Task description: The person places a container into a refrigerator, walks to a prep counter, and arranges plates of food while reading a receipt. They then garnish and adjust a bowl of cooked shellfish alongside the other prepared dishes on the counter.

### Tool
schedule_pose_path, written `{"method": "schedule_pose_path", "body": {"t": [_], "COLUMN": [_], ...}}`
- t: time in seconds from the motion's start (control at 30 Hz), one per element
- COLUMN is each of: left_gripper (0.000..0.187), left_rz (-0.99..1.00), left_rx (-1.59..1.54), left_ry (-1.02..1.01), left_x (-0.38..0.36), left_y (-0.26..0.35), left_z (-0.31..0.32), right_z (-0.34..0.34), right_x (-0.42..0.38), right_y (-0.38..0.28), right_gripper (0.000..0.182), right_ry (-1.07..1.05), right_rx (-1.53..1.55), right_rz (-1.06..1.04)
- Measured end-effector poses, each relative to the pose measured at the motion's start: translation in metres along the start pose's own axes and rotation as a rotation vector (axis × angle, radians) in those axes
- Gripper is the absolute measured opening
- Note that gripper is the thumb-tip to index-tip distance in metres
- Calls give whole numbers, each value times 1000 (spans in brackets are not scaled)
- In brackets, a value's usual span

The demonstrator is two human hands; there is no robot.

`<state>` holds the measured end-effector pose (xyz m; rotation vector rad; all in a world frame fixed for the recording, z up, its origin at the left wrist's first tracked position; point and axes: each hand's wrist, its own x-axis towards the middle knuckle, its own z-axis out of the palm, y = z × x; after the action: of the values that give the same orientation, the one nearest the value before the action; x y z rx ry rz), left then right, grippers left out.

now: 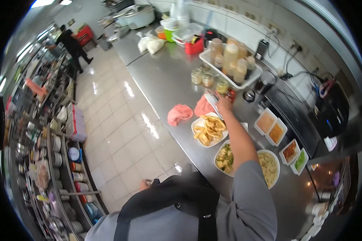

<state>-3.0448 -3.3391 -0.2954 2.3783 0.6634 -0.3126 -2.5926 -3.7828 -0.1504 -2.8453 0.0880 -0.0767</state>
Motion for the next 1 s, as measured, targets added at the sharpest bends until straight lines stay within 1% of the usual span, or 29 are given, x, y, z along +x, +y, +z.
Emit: {"method": "schedule_pose_path", "body": {"t": [0.03, 0.07, 0.1, 0.17, 0.2, 0.23, 0.27, 0.3, 0.37, 0.4, 0.47, 0.5, 0.53, 0.57, 0.6, 0.63, 0.67, 0.7, 0.73, 0.77, 0.8, 0.83, 0.87, 0.9, 0.93, 1.0], "left_gripper": [22, 22, 22, 22, 22, 22, 22, 23, 24, 25, 26, 27, 30, 30, 30, 28, 28, 30, 30, 31, 32, 32, 32, 33, 32, 31], "left_rz": [105, 81, 30, -52, -79, -93, -90, -81, -25, 13, 87, 103, 119, 118, 120, 143, 161, 170, 171, 188, 205, 207, 204, 199, 195, 207], "left_rx": [85, 91, 92, 90, 93, 97, 102, 107, 101, 96, 84, 79, 121, 132, 83, 107, -33, -111, -108, -124, -138, -133, -92, -51, -18, 49], "left_ry": [-45, -114, -179, -288, -325, -352, -364, -374, -358, -345, -320, -320, -355, -327, -312, -224, -247, -245, -254, -309, -364, -371, -420, -468, -498, -533], "left_x": [-5, -20, -35, -51, -55, -54, -48, -39, -11, 8, 56, 79, 107, 131, 161, 159, 166, 175, 181, 186, 187, 185, 184, 182, 178, 165], "left_y": [-29, -47, -59, -75, -80, -83, -85, -85, -76, -70, -51, -37, -34, -15, -12, 27, 48, 62, 72, 81, 86, 89, 90, 92, 90, 83], "left_z": [14, 20, 23, 23, 22, 20, 20, 18, 16, 16, 18, 20, 28, 31, 44, 32, 28, 32, 37, 44, 51, 57, 64, 71, 76, 80], "right_z": [-8, -15, -20, -30, -40, -61, -80, -98, -128, -136, -142, -119, -121, -125, -128, -137, -150, -165, -171, -163, -157, -152, -149, -147, -145, -143], "right_x": [0, 0, -3, -11, -20, -40, -62, -78, -107, -118, -136, -137, -143, -146, -153, -162, -173, -186, -197, -203, -209, -215, -219, -219, -220, -219], "right_y": [-1, -2, -4, -4, -4, -11, -19, -31, -49, -50, -40, -16, -3, 7, 17, 24, 25, 24, 23, 25, 26, 25, 23, 19, 17, 15], "right_gripper": [71, 68, 68, 56, 56, 50, 44, 44, 55, 55, 51, 45, 45, 43, 41, 38, 38, 37, 35, 31, 31, 31, 31, 33, 33, 34], "right_ry": [-46, -91, -82, 169, 178, 125, 66, 69, 316, 315, 167, 130, 113, 255, 395, 440, 433, 324, 217, 261, 260, 199, 139, 118, 119, 39], "right_rx": [34, 67, 68, 262, 257, 354, 451, 446, 701, 682, 455, 263, 253, 271, 286, 339, 331, 269, 210, 146, 145, 162, 179, 150, 147, 194], "right_rz": [-30, -51, -62, -145, -147, -242, -328, -309, -277, -246, -429, -318, -298, -199, -99, -45, -33, -7, 18, -12, -4, 6, 16, 80, 85, 187]}}
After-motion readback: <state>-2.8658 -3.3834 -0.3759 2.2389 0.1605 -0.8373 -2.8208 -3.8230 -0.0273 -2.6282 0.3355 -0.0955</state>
